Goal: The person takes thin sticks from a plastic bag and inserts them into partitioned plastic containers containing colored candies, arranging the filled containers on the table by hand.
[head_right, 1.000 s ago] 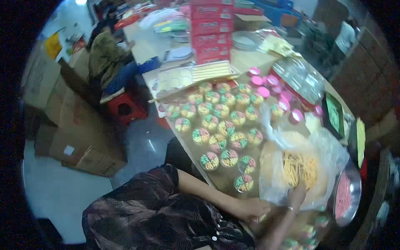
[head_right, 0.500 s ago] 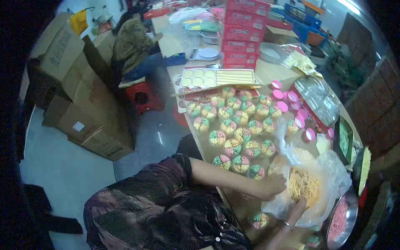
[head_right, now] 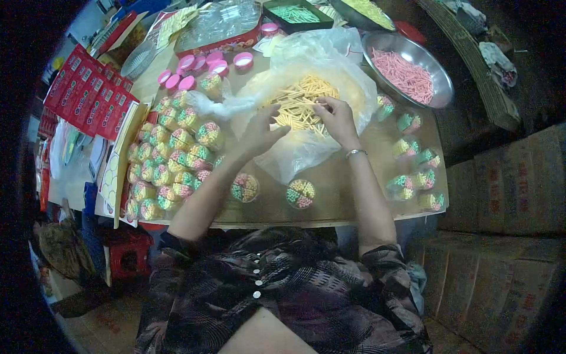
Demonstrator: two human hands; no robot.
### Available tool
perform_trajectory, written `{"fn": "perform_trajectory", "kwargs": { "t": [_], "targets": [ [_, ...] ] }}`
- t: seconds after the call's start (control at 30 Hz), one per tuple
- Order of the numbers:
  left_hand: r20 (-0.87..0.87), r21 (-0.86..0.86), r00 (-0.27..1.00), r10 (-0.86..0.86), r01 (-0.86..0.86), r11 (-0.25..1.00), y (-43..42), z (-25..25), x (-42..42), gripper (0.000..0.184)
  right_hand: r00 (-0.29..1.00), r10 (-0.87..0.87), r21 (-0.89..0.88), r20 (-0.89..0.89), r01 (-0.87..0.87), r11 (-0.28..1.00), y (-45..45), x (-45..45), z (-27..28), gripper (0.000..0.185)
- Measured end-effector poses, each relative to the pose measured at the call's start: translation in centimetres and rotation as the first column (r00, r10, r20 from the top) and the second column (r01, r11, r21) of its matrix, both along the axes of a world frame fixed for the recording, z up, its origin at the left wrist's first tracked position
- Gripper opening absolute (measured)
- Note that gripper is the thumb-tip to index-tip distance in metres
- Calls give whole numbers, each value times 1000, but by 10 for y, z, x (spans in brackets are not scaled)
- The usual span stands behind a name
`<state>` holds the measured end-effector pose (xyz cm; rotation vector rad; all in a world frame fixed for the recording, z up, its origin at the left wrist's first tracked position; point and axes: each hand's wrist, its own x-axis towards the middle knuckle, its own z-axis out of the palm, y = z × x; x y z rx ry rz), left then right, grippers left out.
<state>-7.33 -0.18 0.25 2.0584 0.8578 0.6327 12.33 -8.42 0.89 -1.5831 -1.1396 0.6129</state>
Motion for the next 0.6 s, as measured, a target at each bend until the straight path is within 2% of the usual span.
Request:
{"fn": "perform_trajectory", "kwargs": {
  "t": [0.03,0.1,0.13,0.27,0.47,0.6],
  "targets": [
    [60,-52,998,-22,25,998,2,-2,5,58,998,8,12,-69,-7,1000,2,1,-4,19],
    [138,-211,989,49,-19,977,2,2,19,48,983,6,-16,-181,-9,1000,4,-3,-3,17],
    [163,-264,984,76,-30,964,3,4,26,45,984,5,-17,-179,-8,1000,5,-6,-3,17],
    [339,-622,939,55,180,762,20,0,47,30,967,126,-8,-222,-131,991,13,-10,-8,17],
    [417,-559,890,187,89,825,16,-8,52,19,948,33,44,-316,-20,999,17,-27,-10,14],
    [470,-587,845,253,86,805,16,-13,50,18,810,-23,8,-586,34,999,19,-37,-4,13]
  ]
}}
